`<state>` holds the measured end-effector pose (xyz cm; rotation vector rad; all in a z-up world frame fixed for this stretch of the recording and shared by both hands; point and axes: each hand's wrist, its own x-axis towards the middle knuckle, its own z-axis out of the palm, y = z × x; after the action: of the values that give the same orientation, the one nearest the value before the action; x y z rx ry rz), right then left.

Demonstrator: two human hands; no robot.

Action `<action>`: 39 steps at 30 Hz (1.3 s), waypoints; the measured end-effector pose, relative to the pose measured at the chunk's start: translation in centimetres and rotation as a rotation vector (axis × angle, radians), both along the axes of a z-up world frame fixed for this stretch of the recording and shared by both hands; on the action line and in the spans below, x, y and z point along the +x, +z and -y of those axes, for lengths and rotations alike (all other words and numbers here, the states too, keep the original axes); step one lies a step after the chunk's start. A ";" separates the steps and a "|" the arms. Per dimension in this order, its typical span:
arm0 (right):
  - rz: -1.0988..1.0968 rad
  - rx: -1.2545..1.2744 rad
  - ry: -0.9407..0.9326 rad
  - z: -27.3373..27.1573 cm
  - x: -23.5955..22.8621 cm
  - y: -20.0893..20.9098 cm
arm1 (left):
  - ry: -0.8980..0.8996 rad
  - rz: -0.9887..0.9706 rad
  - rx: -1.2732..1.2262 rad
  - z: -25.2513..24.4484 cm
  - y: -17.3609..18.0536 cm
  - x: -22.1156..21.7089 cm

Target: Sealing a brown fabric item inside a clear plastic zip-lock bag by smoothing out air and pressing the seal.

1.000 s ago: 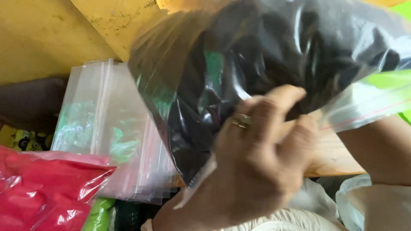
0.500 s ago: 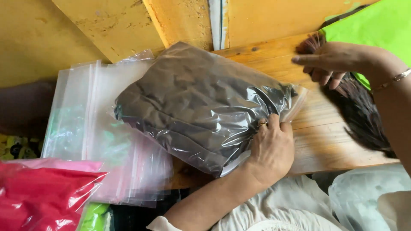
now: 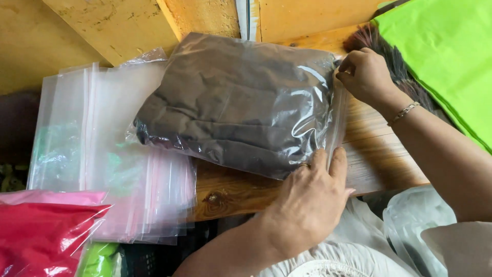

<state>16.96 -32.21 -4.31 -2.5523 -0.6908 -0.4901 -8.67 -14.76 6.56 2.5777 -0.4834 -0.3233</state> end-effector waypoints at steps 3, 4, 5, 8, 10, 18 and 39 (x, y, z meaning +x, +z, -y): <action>-0.196 -0.150 -0.105 0.8 -0.6 2.2 | -0.086 0.327 -0.232 -1.5 -0.6 1.0; -0.178 -0.202 -0.118 1.4 -0.5 2.5 | -0.062 0.569 -0.180 -1.4 -1.6 2.1; -0.161 -0.254 -0.131 2.0 -0.3 2.8 | -0.041 0.810 -0.127 -1.3 -2.6 3.1; -0.412 -0.458 -0.316 2.5 -1.7 5.7 | -0.097 0.670 0.102 -1.6 -4.3 6.9; -0.691 -0.355 -0.362 0.1 -5.2 9.4 | -0.064 0.534 0.278 -1.6 -5.4 8.5; -1.080 0.209 -0.316 -0.5 -8.0 5.2 | -0.070 0.167 0.558 -1.2 -4.0 8.8; -0.933 0.980 -0.344 2.4 -7.0 -4.2 | -0.163 0.588 -0.063 5.0 -10.7 13.2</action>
<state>9.92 -34.58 -8.55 -1.6309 0.2960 0.2546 4.57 -19.76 -4.12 2.5487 -0.8923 0.4073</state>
